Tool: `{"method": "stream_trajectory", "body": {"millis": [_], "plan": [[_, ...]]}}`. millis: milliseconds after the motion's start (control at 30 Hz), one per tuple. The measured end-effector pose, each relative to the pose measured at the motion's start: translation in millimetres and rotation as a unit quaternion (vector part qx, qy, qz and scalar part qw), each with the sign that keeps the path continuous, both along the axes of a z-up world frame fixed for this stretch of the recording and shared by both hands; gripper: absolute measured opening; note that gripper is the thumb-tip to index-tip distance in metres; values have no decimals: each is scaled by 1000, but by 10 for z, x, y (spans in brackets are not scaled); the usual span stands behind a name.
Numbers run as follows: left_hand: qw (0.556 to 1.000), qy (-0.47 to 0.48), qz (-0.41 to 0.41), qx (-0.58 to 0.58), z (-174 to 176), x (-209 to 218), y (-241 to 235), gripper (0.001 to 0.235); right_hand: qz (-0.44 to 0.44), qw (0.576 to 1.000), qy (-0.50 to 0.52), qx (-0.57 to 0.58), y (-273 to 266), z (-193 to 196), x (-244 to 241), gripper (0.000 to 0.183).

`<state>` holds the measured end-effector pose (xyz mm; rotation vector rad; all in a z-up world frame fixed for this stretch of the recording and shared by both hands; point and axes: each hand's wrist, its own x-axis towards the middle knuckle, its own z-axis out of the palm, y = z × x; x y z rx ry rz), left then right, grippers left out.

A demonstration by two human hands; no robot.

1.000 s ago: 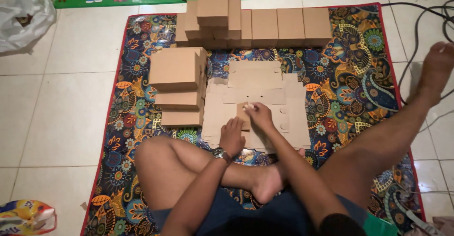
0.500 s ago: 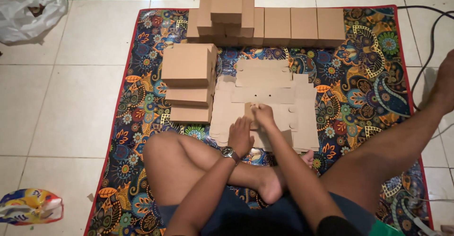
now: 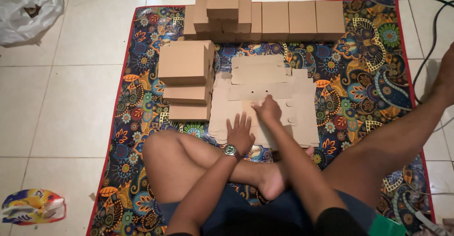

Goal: The person sits on a mat and assembles small cardboard boxes from flat sheets. They fold the flaps, tuck the tabs into slots, and form the box shape by hand, then place the finished boxes in a stack.

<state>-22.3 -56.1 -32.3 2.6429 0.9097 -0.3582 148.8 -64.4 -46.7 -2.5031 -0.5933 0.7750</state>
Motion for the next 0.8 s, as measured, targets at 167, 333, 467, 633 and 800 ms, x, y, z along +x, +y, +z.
{"method": "stream_trajectory", "body": {"millis": [167,333,467,633,800], "plan": [[997,70,-20,-8,-5,21,29,64,94,995,-25,7,-511,1229,-115,37],[995,93,-40,-2,94,99,10,62,53,997,-53,-31,-1195,28,709,56],[995,88,-40,17,64,91,-27,63,-41,997,71,16,-1318,-444,749,68],[998,46,-36,10,45,48,-30,64,-115,984,90,104,-1262,-609,760,60],[999,-5,-52,-10,-76,47,-12,65,-85,978,95,165,-1304,-420,694,42]]}}
